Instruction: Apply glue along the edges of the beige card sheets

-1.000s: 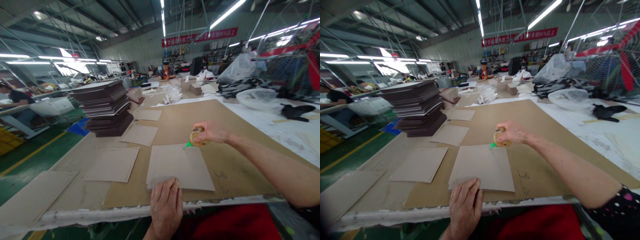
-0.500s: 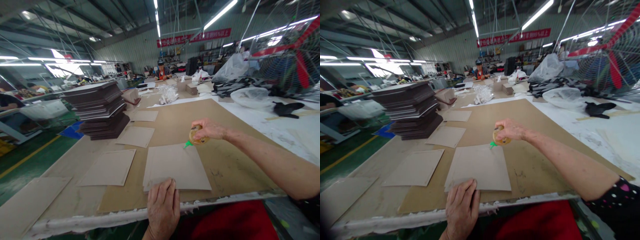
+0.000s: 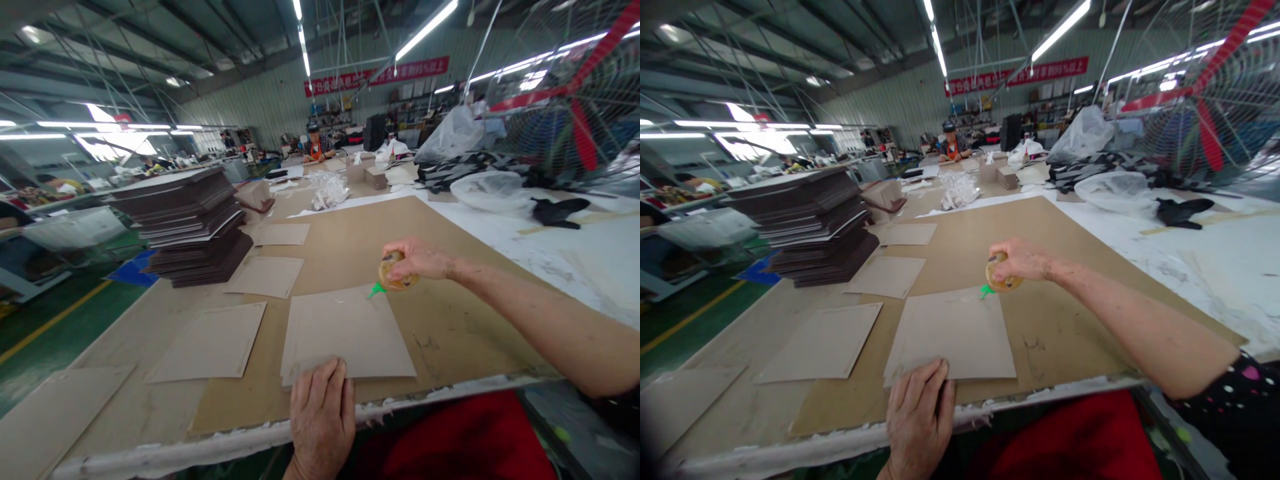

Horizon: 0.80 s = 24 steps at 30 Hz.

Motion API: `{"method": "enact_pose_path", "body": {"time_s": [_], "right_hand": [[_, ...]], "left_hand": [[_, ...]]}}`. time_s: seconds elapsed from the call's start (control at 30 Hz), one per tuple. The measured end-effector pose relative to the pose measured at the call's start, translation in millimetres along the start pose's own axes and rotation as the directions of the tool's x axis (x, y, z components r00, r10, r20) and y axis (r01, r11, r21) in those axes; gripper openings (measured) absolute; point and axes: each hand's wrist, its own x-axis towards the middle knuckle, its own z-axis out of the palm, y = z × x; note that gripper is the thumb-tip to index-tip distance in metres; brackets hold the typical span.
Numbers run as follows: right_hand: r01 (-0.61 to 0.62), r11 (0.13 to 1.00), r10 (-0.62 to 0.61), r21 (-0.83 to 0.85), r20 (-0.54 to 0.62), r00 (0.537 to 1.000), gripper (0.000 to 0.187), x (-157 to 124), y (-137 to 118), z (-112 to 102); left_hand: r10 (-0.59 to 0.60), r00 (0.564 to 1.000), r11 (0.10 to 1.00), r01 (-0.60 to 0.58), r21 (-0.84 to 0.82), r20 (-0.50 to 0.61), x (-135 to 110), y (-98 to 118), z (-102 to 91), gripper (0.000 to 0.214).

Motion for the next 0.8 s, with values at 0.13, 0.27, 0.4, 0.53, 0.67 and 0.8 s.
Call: {"method": "enact_pose_path", "body": {"time_s": [0.13,0.27,0.4,0.53,0.67,0.8], "right_hand": [[-0.041,0.999,0.041,-0.007,-0.027,0.999,0.027,-12.0,9.9,-8.2],[0.000,1.000,0.000,0.022,-0.021,1.000,0.028,-4.5,2.0,7.7],[0.011,0.999,-0.010,0.050,-0.004,1.000,0.028,-2.3,1.8,7.2],[-0.032,0.997,0.035,0.070,-0.042,0.999,0.030,-17.8,19.0,-6.4],[-0.051,0.993,0.057,0.110,-0.058,0.997,0.033,-38.4,35.4,-10.1],[-0.044,0.988,0.044,0.145,0.008,0.999,0.033,-49.4,40.0,-7.4]], "left_hand": [[0.001,1.000,1.000,-0.001,-0.005,-0.004,1.7,0.5,0.1,0.019],[0.014,1.000,1.000,-0.014,-0.002,-0.018,4.3,0.1,-1.2,0.017],[0.025,1.000,1.000,-0.025,-0.006,-0.007,3.2,-1.2,-1.0,0.017],[0.023,1.000,1.000,-0.023,-0.013,-0.001,2.1,-1.5,-0.2,0.017],[0.016,1.000,1.000,-0.016,-0.015,0.002,2.9,-0.8,-0.6,0.017],[0.010,1.000,1.000,-0.009,-0.027,0.015,1.6,-1.2,-0.5,0.019]]}}
